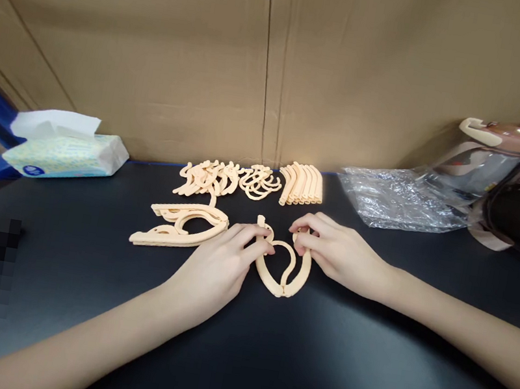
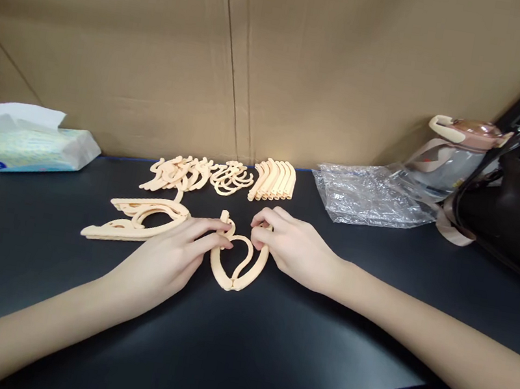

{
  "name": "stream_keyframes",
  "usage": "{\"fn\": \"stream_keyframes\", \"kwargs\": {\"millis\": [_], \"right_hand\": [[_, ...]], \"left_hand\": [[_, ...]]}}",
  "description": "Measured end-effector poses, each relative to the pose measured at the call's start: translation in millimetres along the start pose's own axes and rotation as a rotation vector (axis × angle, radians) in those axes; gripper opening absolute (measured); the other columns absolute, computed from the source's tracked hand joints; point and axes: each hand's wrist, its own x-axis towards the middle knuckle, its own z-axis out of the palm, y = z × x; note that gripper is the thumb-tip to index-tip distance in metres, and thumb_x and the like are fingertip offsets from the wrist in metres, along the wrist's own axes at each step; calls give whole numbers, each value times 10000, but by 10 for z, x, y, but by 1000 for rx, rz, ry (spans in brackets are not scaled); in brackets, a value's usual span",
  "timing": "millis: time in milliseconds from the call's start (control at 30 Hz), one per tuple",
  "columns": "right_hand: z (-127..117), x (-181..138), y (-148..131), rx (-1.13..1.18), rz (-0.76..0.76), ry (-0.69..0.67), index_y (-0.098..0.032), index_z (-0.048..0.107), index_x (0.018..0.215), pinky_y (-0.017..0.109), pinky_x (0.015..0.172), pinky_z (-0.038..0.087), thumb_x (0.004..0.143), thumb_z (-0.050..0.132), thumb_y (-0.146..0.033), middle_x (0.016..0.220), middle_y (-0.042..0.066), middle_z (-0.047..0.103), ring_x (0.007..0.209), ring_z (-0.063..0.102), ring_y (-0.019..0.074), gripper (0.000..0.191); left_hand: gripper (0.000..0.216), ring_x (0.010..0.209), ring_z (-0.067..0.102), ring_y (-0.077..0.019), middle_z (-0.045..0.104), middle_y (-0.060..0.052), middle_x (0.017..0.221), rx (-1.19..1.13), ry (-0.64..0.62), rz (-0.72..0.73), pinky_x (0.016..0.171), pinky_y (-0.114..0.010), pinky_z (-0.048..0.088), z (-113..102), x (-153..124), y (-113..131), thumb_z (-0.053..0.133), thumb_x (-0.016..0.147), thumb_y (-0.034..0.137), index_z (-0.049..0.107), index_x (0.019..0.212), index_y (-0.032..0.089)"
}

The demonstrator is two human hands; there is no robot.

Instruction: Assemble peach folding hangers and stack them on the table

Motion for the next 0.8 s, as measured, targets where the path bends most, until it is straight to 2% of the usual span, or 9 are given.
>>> {"fn": "stream_keyframes", "kwargs": {"millis": [167, 367, 567, 700, 800], "right_hand": [[16, 9, -19, 48, 85, 107, -202, 513, 1002, 307, 789, 478, 868, 421, -112, 1069, 62, 547, 973, 520, 172, 186], [32, 19, -4, 60, 184, 140, -194, 539, 967, 316, 758, 451, 852, 486, -151, 890, 27, 611, 833, 550, 170, 134], [-1, 22, -14, 102, 176, 144, -183, 554, 949, 321, 756, 421, 901, 439, -207, 873, 39, 625, 796, 549, 168, 127], [-36, 28, -51, 238, 113, 106, -190, 563, 960, 319, 783, 413, 908, 445, -233, 902, 36, 623, 841, 547, 164, 136], [-46, 39, -87, 489, 165, 75, -197, 572, 982, 296, 779, 434, 907, 461, -262, 934, 29, 617, 853, 558, 145, 149]], "left_hand": [[384, 1131, 492, -203, 510, -61, 1254, -56, 2, -28, 946, -384, 445, -3, 7, 1, 363, 840, 10, 488, 1151, 195], [344, 1181, 462, -201, 492, -71, 1261, -72, 22, -47, 986, -380, 416, -8, 7, 0, 364, 879, 67, 463, 1187, 184], [335, 1256, 385, -215, 427, -80, 1344, -95, 0, -30, 1023, -405, 379, -51, 1, 18, 399, 883, 133, 454, 1208, 196], [408, 1311, 317, -252, 396, -90, 1391, -101, -13, -19, 1062, -459, 322, -67, 0, 37, 493, 868, 289, 416, 1261, 209], [554, 1322, 310, -267, 388, -109, 1407, -130, -45, -12, 1080, -504, 271, -68, -2, 33, 536, 842, 437, 353, 1309, 202]]}}
